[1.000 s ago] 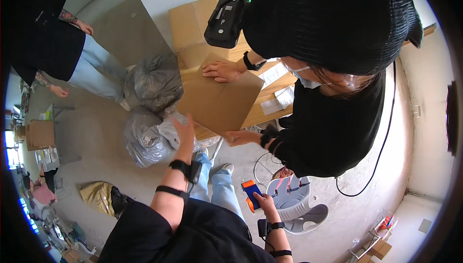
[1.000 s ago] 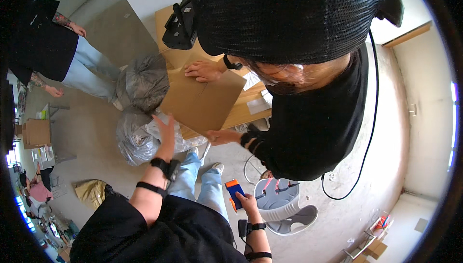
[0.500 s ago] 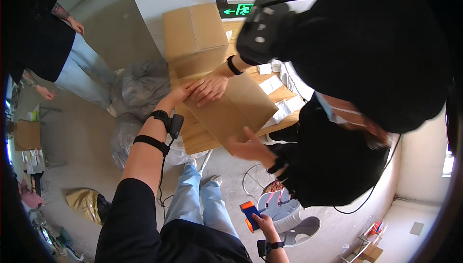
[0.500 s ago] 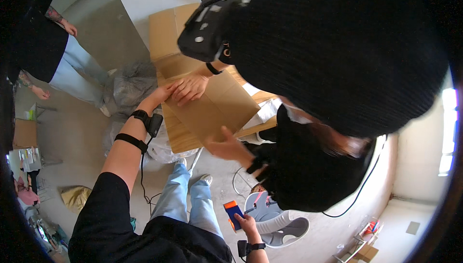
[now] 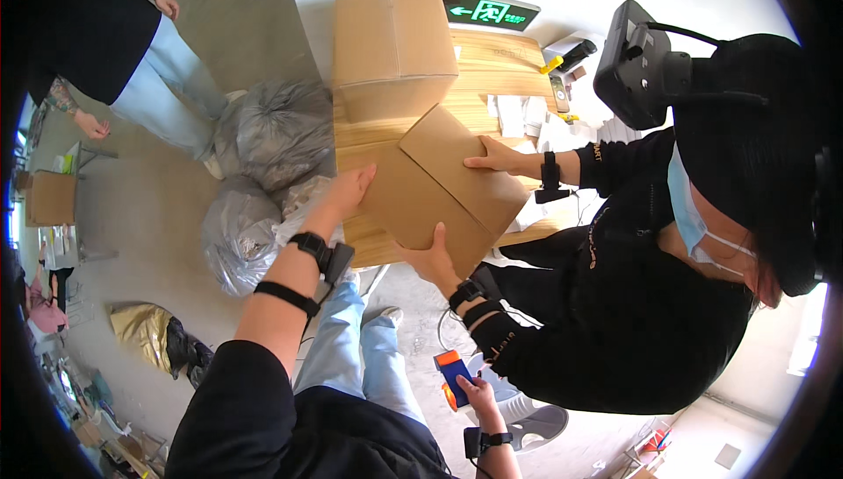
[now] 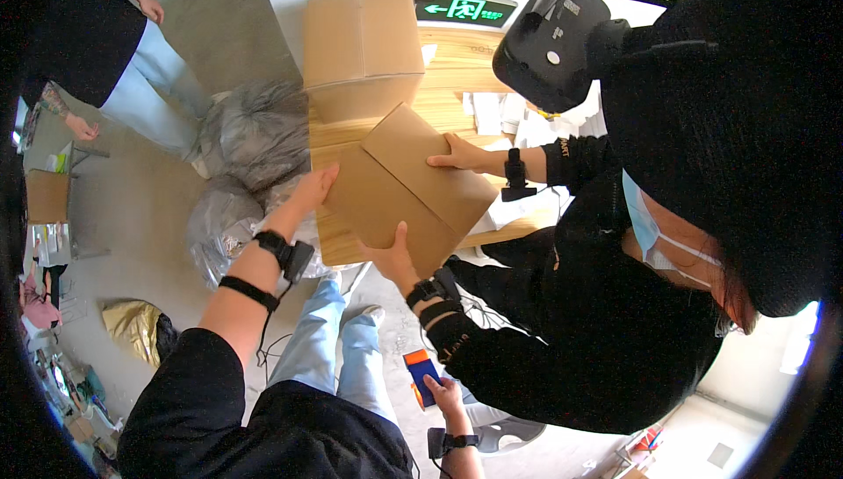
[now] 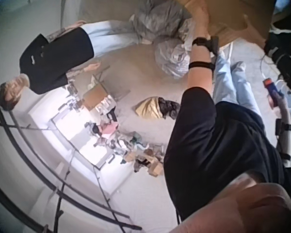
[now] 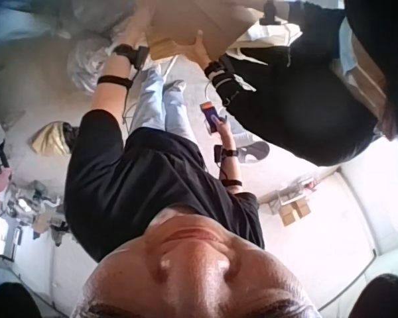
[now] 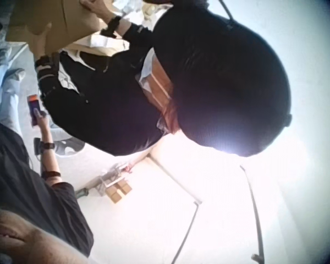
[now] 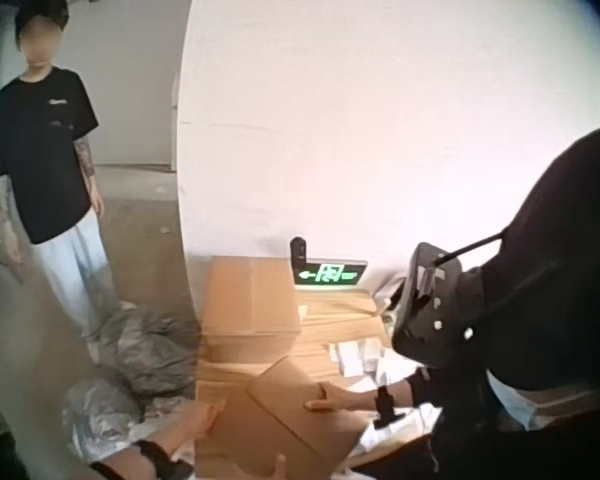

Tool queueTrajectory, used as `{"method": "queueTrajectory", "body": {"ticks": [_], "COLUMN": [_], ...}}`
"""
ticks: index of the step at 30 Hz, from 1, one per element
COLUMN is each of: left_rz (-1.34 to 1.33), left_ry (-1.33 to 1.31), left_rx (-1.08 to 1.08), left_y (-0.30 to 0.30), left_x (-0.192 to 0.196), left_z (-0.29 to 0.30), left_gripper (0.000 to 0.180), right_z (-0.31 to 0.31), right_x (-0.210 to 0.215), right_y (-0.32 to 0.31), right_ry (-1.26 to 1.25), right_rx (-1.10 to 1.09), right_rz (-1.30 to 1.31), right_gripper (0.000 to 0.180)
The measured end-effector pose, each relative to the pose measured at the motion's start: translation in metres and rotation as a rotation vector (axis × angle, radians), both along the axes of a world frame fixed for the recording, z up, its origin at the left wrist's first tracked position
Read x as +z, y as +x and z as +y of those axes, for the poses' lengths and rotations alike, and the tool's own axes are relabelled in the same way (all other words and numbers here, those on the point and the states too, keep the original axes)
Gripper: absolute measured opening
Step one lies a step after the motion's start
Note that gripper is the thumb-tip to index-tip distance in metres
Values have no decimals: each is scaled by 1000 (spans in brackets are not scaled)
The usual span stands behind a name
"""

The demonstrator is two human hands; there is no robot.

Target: Packing pink cylindrical foam or plastic parts into cardboard boxes and sealing them with a tape dispenser.

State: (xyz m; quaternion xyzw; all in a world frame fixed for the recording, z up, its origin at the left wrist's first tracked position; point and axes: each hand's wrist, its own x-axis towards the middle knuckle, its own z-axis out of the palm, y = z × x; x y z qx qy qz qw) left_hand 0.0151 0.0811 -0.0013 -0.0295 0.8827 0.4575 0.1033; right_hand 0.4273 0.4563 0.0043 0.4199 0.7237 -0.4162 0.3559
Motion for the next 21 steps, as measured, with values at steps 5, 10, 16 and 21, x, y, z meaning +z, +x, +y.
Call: {"method": "queueTrajectory", "body": {"ticks": [5, 10, 16, 21], "left_rz": [-138, 43, -276, -572], "left_ry": [-129, -54, 508, 747], "left_rx": [232, 477, 109, -155], "left_y": [101, 146, 165, 149], "left_x": [5, -14, 60, 169], "left_z": [41, 59, 36, 7], "left_gripper": [51, 57, 41, 49], "right_z": [4, -38, -80, -127], "right_x": [19, 95, 175, 214], "right_y": [-15, -78, -132, -159], "right_ry": [50, -93, -334, -339], "right_rx": [243, 323, 165, 304], "right_rz": [134, 400, 637, 691], "right_gripper": [57, 38, 39, 41]}}
